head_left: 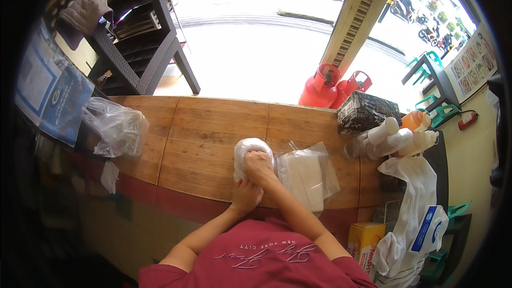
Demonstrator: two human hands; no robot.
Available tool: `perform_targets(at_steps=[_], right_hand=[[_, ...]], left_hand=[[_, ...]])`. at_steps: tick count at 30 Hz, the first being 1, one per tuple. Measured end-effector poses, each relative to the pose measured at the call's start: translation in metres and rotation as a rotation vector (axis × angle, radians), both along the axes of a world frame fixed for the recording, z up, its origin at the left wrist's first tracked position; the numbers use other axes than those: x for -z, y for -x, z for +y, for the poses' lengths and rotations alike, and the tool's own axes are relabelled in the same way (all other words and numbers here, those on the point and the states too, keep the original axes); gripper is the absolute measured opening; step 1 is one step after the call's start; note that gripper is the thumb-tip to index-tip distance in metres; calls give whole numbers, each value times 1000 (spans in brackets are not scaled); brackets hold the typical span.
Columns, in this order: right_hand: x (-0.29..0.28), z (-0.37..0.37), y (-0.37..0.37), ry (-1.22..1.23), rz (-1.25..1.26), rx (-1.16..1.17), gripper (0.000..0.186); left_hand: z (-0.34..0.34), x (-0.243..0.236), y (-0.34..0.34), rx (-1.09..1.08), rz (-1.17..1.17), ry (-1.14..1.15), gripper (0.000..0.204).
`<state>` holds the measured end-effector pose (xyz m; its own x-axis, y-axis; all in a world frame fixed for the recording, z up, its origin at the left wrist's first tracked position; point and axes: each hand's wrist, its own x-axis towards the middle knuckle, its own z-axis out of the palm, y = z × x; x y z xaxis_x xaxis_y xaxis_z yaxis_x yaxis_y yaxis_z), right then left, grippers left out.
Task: The person repeatedly wraps small white cylindrical items in clear plastic bags on a wooden counter. They open each bag, insert an item, and fold the top, handling one item at a time throughout the clip.
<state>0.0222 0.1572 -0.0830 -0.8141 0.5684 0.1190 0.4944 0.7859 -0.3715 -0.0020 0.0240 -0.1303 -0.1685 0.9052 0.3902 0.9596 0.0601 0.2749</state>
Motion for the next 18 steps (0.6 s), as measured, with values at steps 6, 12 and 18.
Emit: perform_targets(at_steps=[6,12,18], right_hand=[[2,-1,1,21,17,2,15],[-3,9,-5,15,24,-93,16],[-12,14,-13,59,-121,-295,13]], left_hand=[[26,16,-17,18,-225,147,26],[3,-25,29,428,-361,2,30],[24,-63,88,316,-376,-163,75]])
